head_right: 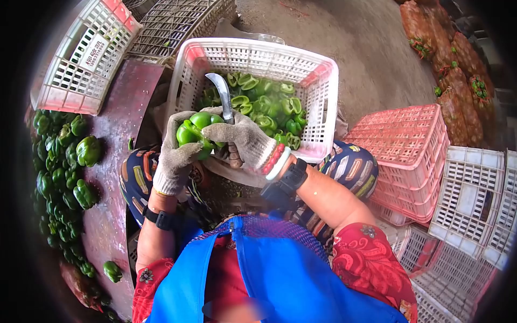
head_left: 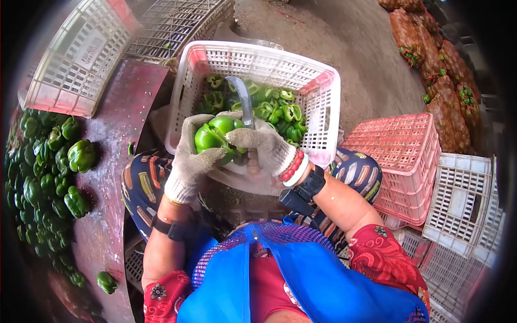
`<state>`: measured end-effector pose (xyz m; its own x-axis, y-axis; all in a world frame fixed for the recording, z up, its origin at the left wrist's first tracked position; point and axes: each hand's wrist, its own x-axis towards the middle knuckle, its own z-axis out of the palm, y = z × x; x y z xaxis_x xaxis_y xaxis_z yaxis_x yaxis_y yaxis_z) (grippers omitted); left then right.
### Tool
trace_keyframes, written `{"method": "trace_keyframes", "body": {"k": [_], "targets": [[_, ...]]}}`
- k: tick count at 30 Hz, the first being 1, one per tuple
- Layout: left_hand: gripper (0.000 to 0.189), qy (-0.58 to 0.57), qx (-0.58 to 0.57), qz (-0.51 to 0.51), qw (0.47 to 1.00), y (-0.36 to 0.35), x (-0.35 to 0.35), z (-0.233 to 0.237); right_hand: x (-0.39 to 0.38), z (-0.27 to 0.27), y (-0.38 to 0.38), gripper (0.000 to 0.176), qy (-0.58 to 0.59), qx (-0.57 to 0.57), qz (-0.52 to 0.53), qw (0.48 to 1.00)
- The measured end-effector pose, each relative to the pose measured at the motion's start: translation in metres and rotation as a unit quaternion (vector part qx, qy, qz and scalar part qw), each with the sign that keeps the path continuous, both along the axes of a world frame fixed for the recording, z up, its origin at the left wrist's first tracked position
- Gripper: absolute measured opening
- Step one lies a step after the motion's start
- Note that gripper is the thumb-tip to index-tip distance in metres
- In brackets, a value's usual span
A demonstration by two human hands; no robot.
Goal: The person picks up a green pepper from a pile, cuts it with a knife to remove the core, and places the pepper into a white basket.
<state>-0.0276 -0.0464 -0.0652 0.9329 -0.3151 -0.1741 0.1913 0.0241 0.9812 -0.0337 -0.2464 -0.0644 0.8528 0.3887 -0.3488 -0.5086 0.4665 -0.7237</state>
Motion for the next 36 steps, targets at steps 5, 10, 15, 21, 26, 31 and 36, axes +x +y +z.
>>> {"method": "trace_keyframes", "body": {"k": [5,10,15,21,26,31,36], "targets": [[0.068,0.077,-0.127,-0.009,0.989,0.009,0.006,-0.01,-0.002,0.013,0.007,0.045,0.022,0.068,-0.017,0.997],[0.074,0.135,-0.316,-0.014,0.939,0.013,0.004,-0.003,-0.006,0.004,0.0,0.041,0.139,0.149,-0.037,0.978],[0.085,0.157,-0.395,-0.014,0.905,0.023,0.002,0.006,0.001,-0.003,-0.006,0.06,0.065,0.249,-0.045,0.965],[0.041,0.192,-0.269,0.035,0.943,0.017,0.006,0.02,0.021,0.016,-0.016,0.05,0.058,0.061,-0.054,0.995],[0.042,0.006,0.077,0.043,0.996,0.004,0.004,-0.004,0.012,0.002,-0.005,0.047,0.103,-0.046,-0.033,0.993],[0.045,-0.211,0.341,0.036,0.915,-0.014,-0.004,-0.005,0.0,-0.002,0.012,0.047,0.033,-0.152,-0.01,0.988],[0.044,-0.263,0.366,0.024,0.892,-0.016,-0.006,-0.012,-0.004,-0.02,0.02,0.051,-0.025,-0.175,-0.058,0.983]]}}
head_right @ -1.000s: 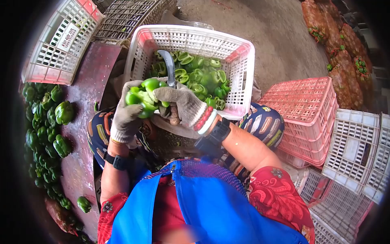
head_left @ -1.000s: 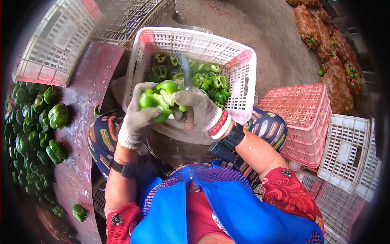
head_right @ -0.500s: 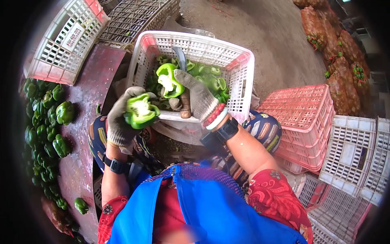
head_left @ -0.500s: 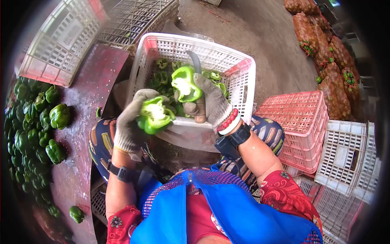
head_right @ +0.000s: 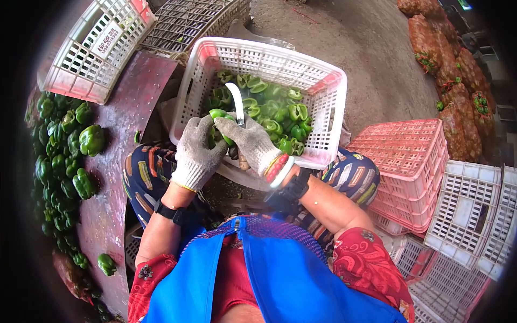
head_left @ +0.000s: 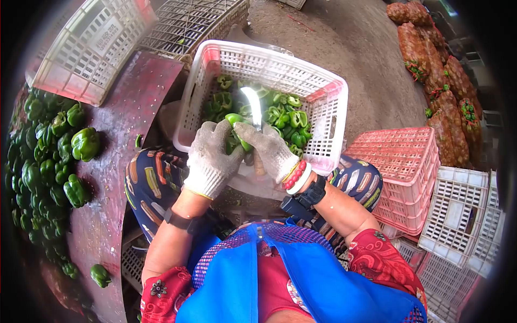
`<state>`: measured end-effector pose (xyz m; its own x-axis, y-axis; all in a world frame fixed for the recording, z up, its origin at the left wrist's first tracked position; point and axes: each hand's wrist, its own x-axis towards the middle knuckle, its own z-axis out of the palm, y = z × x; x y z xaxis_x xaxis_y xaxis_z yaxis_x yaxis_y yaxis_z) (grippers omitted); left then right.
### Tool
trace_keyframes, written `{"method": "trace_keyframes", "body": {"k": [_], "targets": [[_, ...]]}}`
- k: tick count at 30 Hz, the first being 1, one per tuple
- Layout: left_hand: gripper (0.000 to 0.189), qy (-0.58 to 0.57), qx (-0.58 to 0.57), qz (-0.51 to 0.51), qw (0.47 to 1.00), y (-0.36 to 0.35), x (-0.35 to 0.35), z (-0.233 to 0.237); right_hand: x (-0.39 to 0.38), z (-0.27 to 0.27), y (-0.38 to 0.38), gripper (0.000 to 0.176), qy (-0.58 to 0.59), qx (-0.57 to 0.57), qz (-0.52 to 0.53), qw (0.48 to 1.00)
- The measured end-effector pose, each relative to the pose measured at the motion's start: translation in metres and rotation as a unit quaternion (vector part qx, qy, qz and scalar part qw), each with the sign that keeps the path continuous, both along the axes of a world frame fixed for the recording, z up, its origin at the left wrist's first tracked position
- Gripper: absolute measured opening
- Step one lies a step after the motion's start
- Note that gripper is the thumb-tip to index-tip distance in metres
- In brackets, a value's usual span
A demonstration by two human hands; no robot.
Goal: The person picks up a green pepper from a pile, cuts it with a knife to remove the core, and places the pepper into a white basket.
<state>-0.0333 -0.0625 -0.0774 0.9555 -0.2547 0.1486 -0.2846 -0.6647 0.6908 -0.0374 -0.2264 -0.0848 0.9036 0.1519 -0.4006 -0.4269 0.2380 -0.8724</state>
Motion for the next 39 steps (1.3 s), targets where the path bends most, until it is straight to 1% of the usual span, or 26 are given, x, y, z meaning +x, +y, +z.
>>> {"method": "trace_keyframes", "body": {"k": [2,5,8,12,15,16,17,19,20,21,22,23,24,25,26,27,28,29,30,32,33,34,36,37,38,39], "targets": [[0.044,0.011,-0.02,-0.012,1.0,0.0,0.001,-0.004,-0.003,0.024,-0.004,0.048,0.073,0.003,0.031,0.997],[0.045,0.153,0.004,-0.004,0.988,-0.001,0.002,0.011,-0.007,0.015,0.001,0.05,0.064,0.017,0.008,0.998],[0.042,0.131,-0.047,0.002,0.99,0.001,0.0,0.0,-0.005,0.024,-0.002,0.051,0.067,0.044,0.038,0.996],[0.033,0.026,-0.132,-0.017,0.991,0.004,0.001,-0.006,-0.003,0.015,-0.005,0.047,0.097,0.123,0.027,0.987],[0.032,0.015,-0.165,-0.034,0.986,0.004,0.002,0.0,-0.007,0.021,-0.005,0.047,0.162,0.219,-0.036,0.961],[0.029,0.075,-0.214,0.0,0.974,0.003,0.001,0.005,-0.004,0.012,-0.007,0.048,0.142,0.216,-0.021,0.966],[0.025,0.219,-0.31,0.049,0.924,0.004,-0.003,0.012,-0.002,0.01,-0.009,0.048,0.133,0.247,-0.027,0.96],[0.022,0.254,-0.477,0.076,0.838,0.011,0.003,0.013,0.003,0.022,-0.011,0.049,0.116,0.307,-0.041,0.944],[0.02,0.248,-0.505,0.078,0.823,0.012,0.006,0.015,0.005,0.02,-0.015,0.049,0.092,0.327,-0.021,0.94],[0.022,0.221,-0.44,0.063,0.868,0.017,0.009,0.013,0.008,0.02,-0.017,0.048,0.088,0.313,-0.04,0.945],[0.021,0.258,-0.515,0.073,0.814,0.017,0.008,0.013,0.014,0.021,-0.018,0.047,0.082,0.3,-0.056,0.949],[0.021,0.29,-0.586,0.08,0.753,0.018,0.009,0.014,0.024,0.024,-0.022,0.044,0.069,0.267,-0.054,0.96],[0.02,0.303,-0.617,0.077,0.722,0.02,0.011,0.013,0.034,0.026,-0.027,0.041,0.057,0.233,-0.052,0.969],[0.02,0.317,-0.647,0.076,0.689,0.021,0.011,0.008,0.045,0.037,-0.029,0.043,0.115,0.156,-0.111,0.975],[0.02,0.328,-0.676,0.073,0.656,0.023,0.012,0.003,0.052,0.026,-0.048,0.045,0.133,0.062,-0.054,0.988],[0.02,0.318,-0.69,0.088,0.644,0.025,0.014,-0.002,0.058,0.012,-0.062,0.047,0.145,-0.033,0.005,0.989],[0.02,0.308,-0.703,0.104,0.633,0.025,0.017,-0.007,0.052,0.01,-0.051,0.051,0.113,-0.091,-0.046,0.988],[0.02,0.298,-0.717,0.12,0.619,0.024,0.018,-0.011,0.035,0.007,-0.035,0.064,0.032,-0.068,-0.081,0.994],[0.021,0.293,-0.699,0.139,0.638,0.02,0.018,-0.005,0.016,-0.005,-0.017,0.046,-0.076,-0.036,-0.064,0.994],[0.024,0.269,-0.66,0.134,0.689,0.011,0.016,-0.013,-0.006,-0.012,0.013,0.032,-0.088,0.054,-0.067,0.992],[0.024,0.264,-0.631,0.132,0.718,0.007,0.014,-0.012,-0.012,-0.003,0.027,0.034,0.008,0.109,-0.089,0.99],[0.024,0.26,-0.642,0.117,0.712,0.005,0.013,-0.013,-0.014,0.002,0.033,0.036,0.103,0.164,-0.109,0.975],[0.021,0.181,-0.586,0.087,0.785,0.004,0.016,-0.018,-0.002,0.006,0.017,0.04,0.114,0.187,-0.085,0.972],[0.019,0.15,-0.56,0.077,0.811,0.005,0.017,-0.012,0.005,0.009,0.005,0.042,0.119,0.198,-0.072,0.97],[0.018,0.126,-0.532,0.072,0.834,0.009,0.019,-0.004,0.009,0.001,-0.011,0.049,0.09,0.163,-0.007,0.982],[0.017,0.11,-0.515,0.075,0.847,0.012,0.023,0.005,0.012,-0.007,-0.017,0.05,0.062,0.171,0.007,0.983]]}}
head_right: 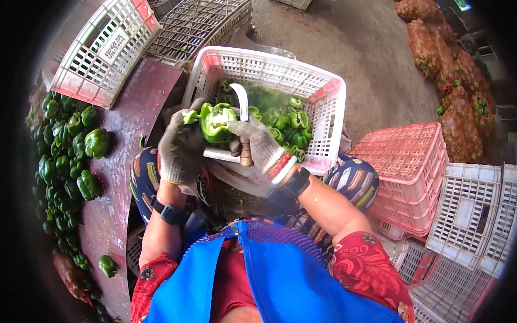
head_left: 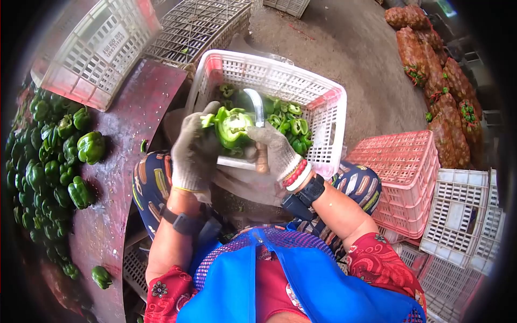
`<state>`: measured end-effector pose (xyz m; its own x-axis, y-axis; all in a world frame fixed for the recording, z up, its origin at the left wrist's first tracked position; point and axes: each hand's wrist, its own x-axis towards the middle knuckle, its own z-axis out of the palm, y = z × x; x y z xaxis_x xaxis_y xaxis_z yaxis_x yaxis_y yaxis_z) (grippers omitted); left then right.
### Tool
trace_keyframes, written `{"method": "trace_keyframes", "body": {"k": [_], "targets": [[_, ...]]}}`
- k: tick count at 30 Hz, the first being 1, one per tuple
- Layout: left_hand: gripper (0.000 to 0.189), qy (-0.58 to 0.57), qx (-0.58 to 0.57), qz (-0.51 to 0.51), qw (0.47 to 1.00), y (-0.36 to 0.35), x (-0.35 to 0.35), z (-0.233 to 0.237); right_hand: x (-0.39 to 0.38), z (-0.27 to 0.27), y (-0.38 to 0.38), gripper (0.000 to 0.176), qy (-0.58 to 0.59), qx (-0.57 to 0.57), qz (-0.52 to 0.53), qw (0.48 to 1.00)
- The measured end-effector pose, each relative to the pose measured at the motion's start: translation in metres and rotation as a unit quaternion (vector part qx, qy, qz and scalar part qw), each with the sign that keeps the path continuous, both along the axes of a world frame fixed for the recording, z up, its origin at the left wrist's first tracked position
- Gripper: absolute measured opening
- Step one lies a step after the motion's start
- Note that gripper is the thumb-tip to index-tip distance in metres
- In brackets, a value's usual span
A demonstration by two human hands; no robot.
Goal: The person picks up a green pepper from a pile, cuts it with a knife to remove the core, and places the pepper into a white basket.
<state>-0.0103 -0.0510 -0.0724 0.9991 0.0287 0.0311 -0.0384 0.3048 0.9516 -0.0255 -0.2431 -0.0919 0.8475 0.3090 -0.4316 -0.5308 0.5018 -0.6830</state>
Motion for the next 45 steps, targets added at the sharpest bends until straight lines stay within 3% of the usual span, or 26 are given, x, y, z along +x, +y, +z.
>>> {"method": "trace_keyframes", "body": {"k": [1,2,3,7,8,10,11,13,16,19,22,23,26,30,32,35,39,43,45], "targets": [[0.016,0.064,-0.115,-0.006,0.991,0.004,0.002,0.009,0.003,-0.001,-0.001,0.052,-0.029,0.009,0.008,0.999],[0.017,0.178,-0.43,-0.01,0.885,0.013,0.003,0.015,0.003,0.002,-0.005,0.053,-0.047,-0.015,0.02,0.999],[0.017,0.202,-0.402,0.027,0.893,0.021,0.005,0.009,0.003,0.011,-0.007,0.053,-0.064,-0.039,0.032,0.997],[0.032,0.176,-0.123,-0.059,0.975,0.023,0.0,0.01,0.001,0.046,-0.016,0.054,-0.143,-0.237,0.095,0.956],[0.036,0.2,-0.028,-0.067,0.977,0.016,-0.002,0.016,0.001,0.048,-0.019,0.055,-0.177,-0.309,0.108,0.928],[0.04,0.204,0.213,-0.184,0.937,0.015,-0.004,0.03,-0.002,0.042,-0.019,0.054,-0.264,-0.414,0.097,0.866],[0.045,0.16,0.218,-0.212,0.939,0.014,-0.005,0.016,-0.001,0.043,-0.022,0.052,-0.266,-0.46,0.121,0.839],[0.046,0.206,0.15,-0.21,0.944,0.009,-0.007,0.029,0.001,0.034,-0.019,0.057,-0.319,-0.385,0.086,0.862],[0.044,0.237,0.061,-0.203,0.948,0.005,-0.009,0.035,-0.009,0.063,-0.02,0.072,-0.106,-0.196,0.085,0.971],[0.044,0.231,0.053,-0.188,0.953,-0.008,-0.014,0.026,-0.016,0.038,-0.008,0.074,-0.065,-0.09,-0.003,0.994],[0.045,0.18,0.098,-0.197,0.959,-0.004,-0.011,0.025,-0.012,0.045,-0.014,0.074,-0.061,-0.077,0.044,0.994],[0.047,0.163,0.11,-0.211,0.958,0.002,-0.008,0.019,-0.009,0.047,-0.024,0.074,-0.044,-0.162,0.107,0.98],[0.041,0.176,0.229,-0.31,0.905,0.017,-0.002,0.027,-0.005,0.047,-0.035,0.074,-0.103,-0.196,0.187,0.957],[0.037,0.156,0.233,-0.321,0.905,0.015,-0.01,0.034,-0.013,0.043,-0.034,0.077,-0.115,-0.084,0.182,0.973],[0.038,0.117,0.276,-0.316,0.9,0.013,-0.014,0.035,-0.023,0.053,-0.031,0.079,-0.046,-0.058,0.175,0.982],[0.033,0.122,0.37,-0.289,0.874,0.008,-0.021,0.028,-0.024,0.051,-0.031,0.075,-0.038,-0.089,0.173,0.98],[0.028,0.063,0.43,-0.188,0.881,-0.006,-0.03,0.02,-0.02,0.046,-0.022,0.066,-0.048,-0.122,0.145,0.981],[0.019,-0.112,0.513,-0.088,0.847,-0.012,-0.037,0.006,-0.018,0.021,-0.013,0.058,-0.004,-0.082,0.098,0.992],[0.018,-0.183,0.548,-0.063,0.813,-0.009,-0.036,0.007,-0.018,0.012,-0.006,0.053,0.028,-0.001,0.057,0.998]]}}
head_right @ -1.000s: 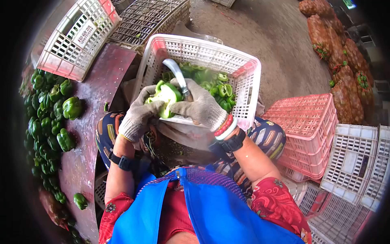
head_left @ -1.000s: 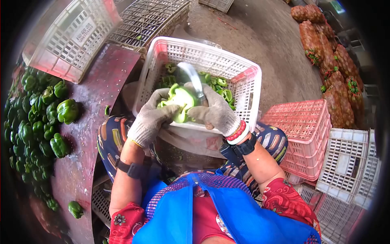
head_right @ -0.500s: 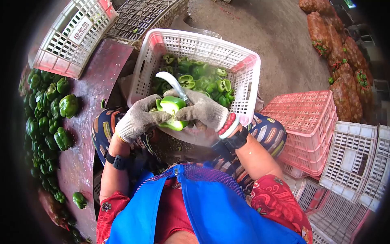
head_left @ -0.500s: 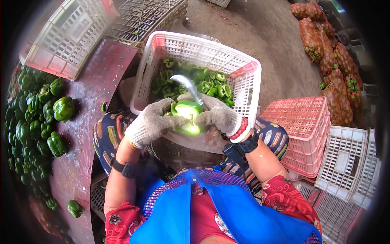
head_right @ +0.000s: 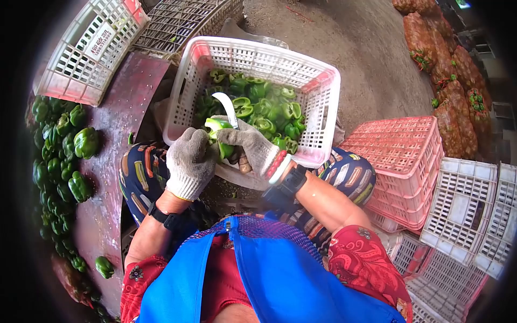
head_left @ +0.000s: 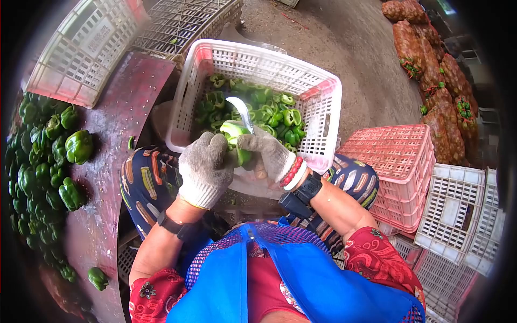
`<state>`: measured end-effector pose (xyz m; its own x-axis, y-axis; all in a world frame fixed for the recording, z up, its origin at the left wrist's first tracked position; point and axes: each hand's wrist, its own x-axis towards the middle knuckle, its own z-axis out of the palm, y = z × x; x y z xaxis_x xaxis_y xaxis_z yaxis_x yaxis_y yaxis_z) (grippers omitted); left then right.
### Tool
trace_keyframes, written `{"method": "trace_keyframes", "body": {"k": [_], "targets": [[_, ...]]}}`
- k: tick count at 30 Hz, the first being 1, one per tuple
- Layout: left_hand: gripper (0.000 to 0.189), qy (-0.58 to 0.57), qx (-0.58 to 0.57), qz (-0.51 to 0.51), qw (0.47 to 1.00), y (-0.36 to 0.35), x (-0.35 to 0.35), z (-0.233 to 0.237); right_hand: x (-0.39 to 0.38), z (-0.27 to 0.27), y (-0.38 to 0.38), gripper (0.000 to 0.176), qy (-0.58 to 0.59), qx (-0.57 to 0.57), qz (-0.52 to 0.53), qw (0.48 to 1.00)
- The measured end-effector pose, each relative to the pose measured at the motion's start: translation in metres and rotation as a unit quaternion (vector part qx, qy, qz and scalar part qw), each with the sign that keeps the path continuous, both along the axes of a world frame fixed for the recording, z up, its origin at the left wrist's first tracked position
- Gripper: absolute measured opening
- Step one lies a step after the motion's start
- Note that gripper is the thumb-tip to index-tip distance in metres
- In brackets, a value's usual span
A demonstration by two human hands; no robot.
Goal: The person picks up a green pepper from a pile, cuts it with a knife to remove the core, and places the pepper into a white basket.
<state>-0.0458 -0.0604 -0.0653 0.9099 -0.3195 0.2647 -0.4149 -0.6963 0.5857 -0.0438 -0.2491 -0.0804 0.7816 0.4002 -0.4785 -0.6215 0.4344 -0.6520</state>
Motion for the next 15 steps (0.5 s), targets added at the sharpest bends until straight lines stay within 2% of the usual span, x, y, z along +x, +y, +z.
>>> {"method": "trace_keyframes", "body": {"k": [2,5,6,7,8,9,11,13,14,15], "targets": [[0.017,-0.082,0.032,-0.014,0.996,0.001,0.002,0.006,0.0,-0.006,0.005,0.051,0.046,0.051,-0.044,0.997],[0.025,-0.164,-0.015,-0.026,0.986,0.002,0.009,0.009,-0.002,0.013,0.018,0.049,0.119,0.092,-0.102,0.983],[0.023,-0.141,-0.079,-0.031,0.986,0.005,0.012,0.011,-0.005,0.016,0.019,0.048,0.121,0.096,-0.105,0.982],[0.018,-0.054,-0.201,0.001,0.978,0.004,0.013,0.012,-0.01,0.005,0.013,0.047,0.078,0.091,-0.079,0.99],[0.015,0.119,-0.353,0.075,0.925,0.006,0.013,0.017,-0.012,0.002,0.012,0.046,0.065,0.11,-0.073,0.989],[0.013,0.283,-0.484,0.143,0.816,0.008,0.012,0.029,-0.013,0.0,0.012,0.044,0.053,0.13,-0.066,0.988],[0.012,0.326,-0.621,0.179,0.69,0.028,0.005,0.062,-0.01,-0.004,0.009,0.041,0.039,0.135,-0.049,0.989],[0.011,0.284,-0.642,0.143,0.698,0.073,-0.018,0.073,0.008,-0.014,-0.012,0.04,0.082,-0.014,-0.071,0.994],[0.011,0.265,-0.604,0.082,0.747,0.108,-0.036,0.081,0.015,-0.022,-0.02,0.039,0.109,-0.094,-0.085,0.986],[0.016,0.316,-0.508,0.169,0.783,0.143,-0.061,0.095,0.026,-0.038,-0.043,0.027,0.122,-0.071,-0.012,0.99]]}}
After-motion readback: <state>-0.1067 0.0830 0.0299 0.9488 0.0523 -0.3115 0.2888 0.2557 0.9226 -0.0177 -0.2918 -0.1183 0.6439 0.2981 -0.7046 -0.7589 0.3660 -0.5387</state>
